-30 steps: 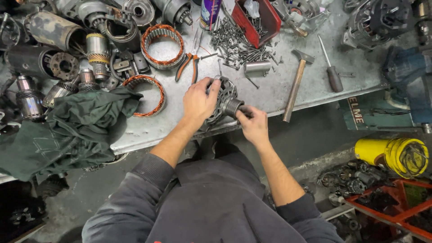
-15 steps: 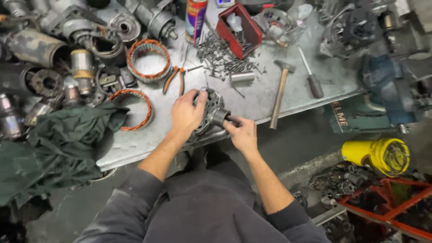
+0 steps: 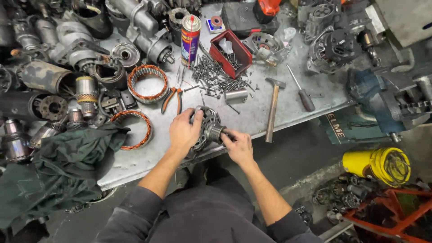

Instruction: Assembling an alternator by fitting the rotor into the housing and installing internal components.

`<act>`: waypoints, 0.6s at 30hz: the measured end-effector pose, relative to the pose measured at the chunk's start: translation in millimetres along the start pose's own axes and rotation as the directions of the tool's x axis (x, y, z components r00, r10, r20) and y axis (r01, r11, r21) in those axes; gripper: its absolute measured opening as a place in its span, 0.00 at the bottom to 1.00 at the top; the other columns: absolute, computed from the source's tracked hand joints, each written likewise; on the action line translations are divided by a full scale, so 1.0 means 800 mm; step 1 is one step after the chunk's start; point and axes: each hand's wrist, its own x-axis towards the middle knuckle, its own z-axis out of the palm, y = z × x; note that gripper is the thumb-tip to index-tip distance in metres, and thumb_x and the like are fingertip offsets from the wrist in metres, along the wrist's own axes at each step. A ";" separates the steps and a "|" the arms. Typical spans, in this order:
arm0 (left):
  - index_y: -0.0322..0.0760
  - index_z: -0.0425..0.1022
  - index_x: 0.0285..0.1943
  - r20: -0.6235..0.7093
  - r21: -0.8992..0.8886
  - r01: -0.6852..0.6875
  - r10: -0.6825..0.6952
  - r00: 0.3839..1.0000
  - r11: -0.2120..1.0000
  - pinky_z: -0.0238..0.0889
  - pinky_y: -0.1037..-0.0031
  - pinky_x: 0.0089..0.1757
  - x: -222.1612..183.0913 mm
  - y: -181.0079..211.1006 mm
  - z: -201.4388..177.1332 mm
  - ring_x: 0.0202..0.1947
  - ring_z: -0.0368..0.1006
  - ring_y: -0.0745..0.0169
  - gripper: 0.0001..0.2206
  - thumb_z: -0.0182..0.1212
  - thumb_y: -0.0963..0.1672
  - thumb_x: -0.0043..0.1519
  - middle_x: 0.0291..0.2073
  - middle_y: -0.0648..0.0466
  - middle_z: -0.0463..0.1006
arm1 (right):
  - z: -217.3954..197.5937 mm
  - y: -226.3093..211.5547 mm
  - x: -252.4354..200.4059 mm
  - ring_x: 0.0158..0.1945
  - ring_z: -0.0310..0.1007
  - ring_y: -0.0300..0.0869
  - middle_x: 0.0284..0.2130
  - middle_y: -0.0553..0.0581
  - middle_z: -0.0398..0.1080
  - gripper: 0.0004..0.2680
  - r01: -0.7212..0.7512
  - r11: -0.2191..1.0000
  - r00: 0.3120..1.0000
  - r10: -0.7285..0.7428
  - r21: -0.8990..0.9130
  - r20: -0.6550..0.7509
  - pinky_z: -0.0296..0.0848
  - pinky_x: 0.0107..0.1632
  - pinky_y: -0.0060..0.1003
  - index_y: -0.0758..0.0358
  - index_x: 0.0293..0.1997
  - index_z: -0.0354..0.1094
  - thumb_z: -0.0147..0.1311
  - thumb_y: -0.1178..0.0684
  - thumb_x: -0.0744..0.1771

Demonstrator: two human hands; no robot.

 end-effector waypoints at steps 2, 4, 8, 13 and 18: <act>0.37 0.80 0.47 0.009 -0.002 -0.009 0.009 1.000 1.000 0.66 0.51 0.44 -0.005 -0.002 0.001 0.44 0.75 0.33 0.21 0.52 0.55 0.65 0.38 0.39 0.82 | 0.005 0.004 -0.007 0.26 0.78 0.46 0.26 0.64 0.77 0.08 -0.014 0.999 1.000 0.014 -0.036 -0.020 0.74 0.33 0.37 0.67 0.43 0.77 0.60 0.54 0.65; 0.37 0.80 0.47 0.006 0.001 -0.006 0.006 1.000 1.000 0.67 0.52 0.45 -0.002 -0.001 0.001 0.45 0.75 0.33 0.21 0.52 0.55 0.65 0.40 0.39 0.82 | 0.010 0.021 -0.005 0.36 0.80 0.54 0.34 0.65 0.78 0.07 0.234 0.961 0.967 -0.246 -0.147 -0.063 0.76 0.40 0.39 0.67 0.43 0.77 0.60 0.55 0.66; 0.36 0.79 0.50 -0.018 0.006 -0.026 0.026 1.000 1.000 0.67 0.52 0.45 -0.003 -0.011 0.013 0.45 0.76 0.34 0.22 0.53 0.56 0.64 0.40 0.39 0.81 | 0.011 0.044 -0.005 0.39 0.79 0.55 0.36 0.64 0.78 0.07 0.382 0.899 0.919 -0.395 -0.213 -0.018 0.76 0.43 0.41 0.67 0.45 0.75 0.59 0.54 0.67; 0.37 0.80 0.49 0.000 0.017 0.010 -0.010 1.000 1.000 0.68 0.54 0.46 -0.002 -0.007 0.007 0.45 0.76 0.35 0.23 0.53 0.56 0.64 0.40 0.39 0.82 | -0.007 0.021 0.002 0.32 0.79 0.53 0.35 0.64 0.78 0.10 0.153 0.974 0.983 -0.133 -0.169 0.126 0.76 0.39 0.42 0.64 0.45 0.77 0.62 0.50 0.64; 0.36 0.80 0.51 -0.008 0.024 0.009 -0.009 1.000 1.000 0.68 0.53 0.45 -0.001 -0.006 0.007 0.43 0.76 0.34 0.23 0.54 0.56 0.63 0.39 0.37 0.81 | 0.004 0.040 -0.002 0.36 0.78 0.56 0.34 0.63 0.78 0.10 0.296 0.927 0.955 -0.290 -0.230 0.060 0.75 0.43 0.45 0.64 0.43 0.77 0.62 0.49 0.64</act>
